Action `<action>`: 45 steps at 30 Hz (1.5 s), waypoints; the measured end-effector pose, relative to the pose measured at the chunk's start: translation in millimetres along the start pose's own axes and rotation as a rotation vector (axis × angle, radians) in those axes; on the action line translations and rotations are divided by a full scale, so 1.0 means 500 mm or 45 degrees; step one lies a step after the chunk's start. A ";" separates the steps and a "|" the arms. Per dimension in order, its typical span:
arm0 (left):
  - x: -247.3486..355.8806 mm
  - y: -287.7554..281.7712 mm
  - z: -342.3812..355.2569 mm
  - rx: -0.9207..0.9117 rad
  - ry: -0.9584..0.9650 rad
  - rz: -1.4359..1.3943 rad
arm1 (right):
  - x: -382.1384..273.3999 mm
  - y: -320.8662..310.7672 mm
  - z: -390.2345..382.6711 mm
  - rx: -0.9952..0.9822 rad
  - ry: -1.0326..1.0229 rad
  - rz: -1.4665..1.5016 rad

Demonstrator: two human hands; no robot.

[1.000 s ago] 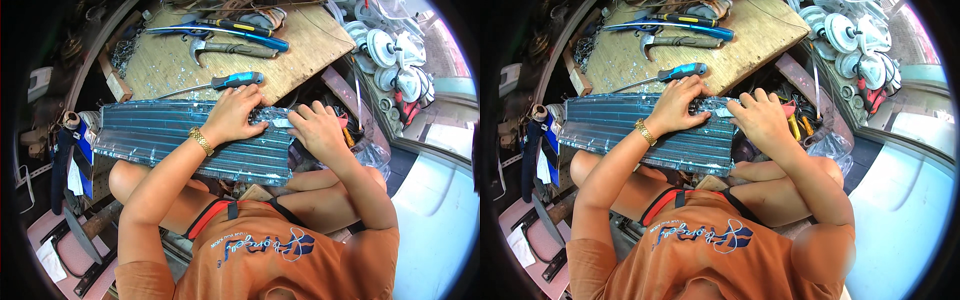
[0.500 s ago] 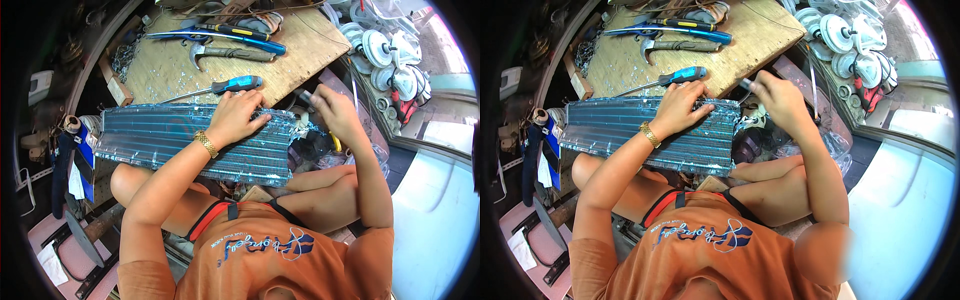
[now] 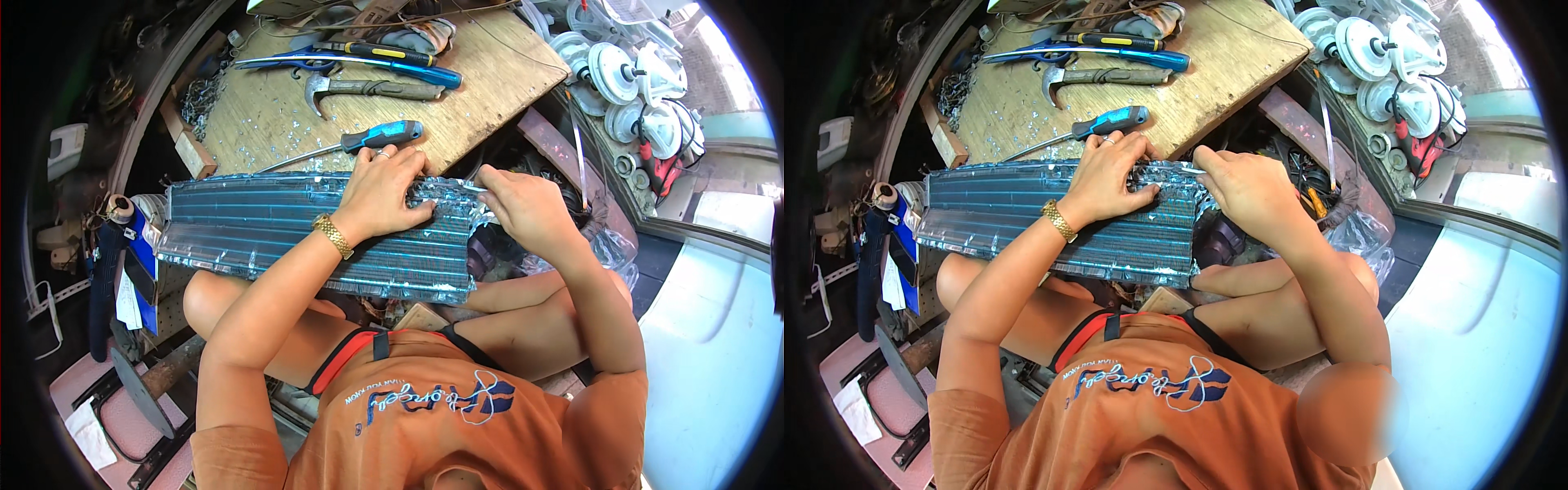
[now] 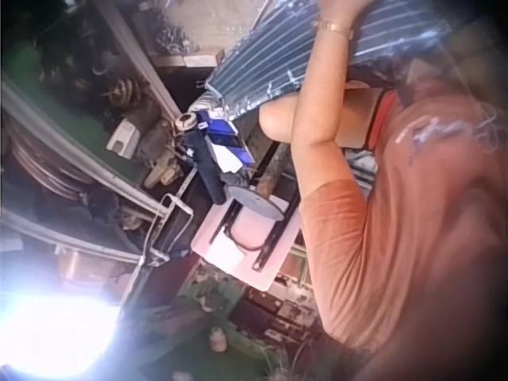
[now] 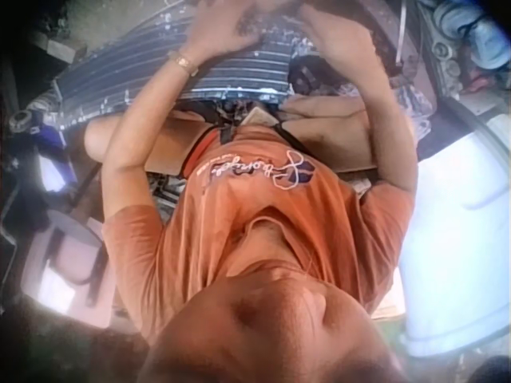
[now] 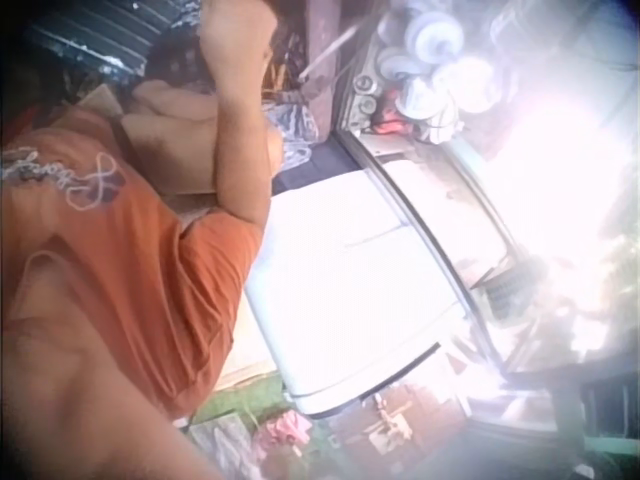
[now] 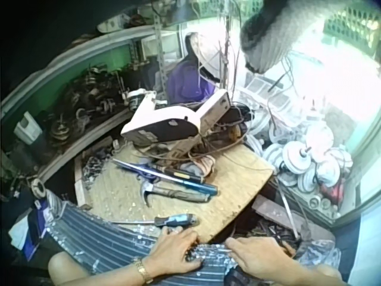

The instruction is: The person scrapes and straightens the fins of an air conditioner evaporator coil using a screwdriver and a small pick. They work on various sections of the metal unit while sitting on the floor, occasionally using their hands to clear away debris.

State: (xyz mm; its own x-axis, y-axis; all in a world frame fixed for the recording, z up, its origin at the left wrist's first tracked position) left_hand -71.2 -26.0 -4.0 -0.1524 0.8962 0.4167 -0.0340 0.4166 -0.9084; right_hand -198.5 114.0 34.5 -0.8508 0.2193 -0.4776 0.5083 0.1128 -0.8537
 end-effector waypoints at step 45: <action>-0.555 -0.241 -0.563 -0.031 -0.954 0.072 | -0.190 0.003 0.163 0.229 0.121 -0.161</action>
State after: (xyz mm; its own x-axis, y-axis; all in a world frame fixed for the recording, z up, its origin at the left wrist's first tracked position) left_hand 253.1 -281.9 -0.7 -0.7850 0.5763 0.2274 0.0143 0.3838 -0.9233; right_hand -128.1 14.5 61.8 -0.8855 0.3054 -0.3502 0.3595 -0.0273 -0.9327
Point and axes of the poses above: each hand's wrist, its own z-axis towards the middle knuckle, its own y-axis out of the palm, x = y × z, the point moved 7 cm from there along z, towards the middle knuckle, and after that the axes turned 8 degrees about -x, right-handed, at the moved point
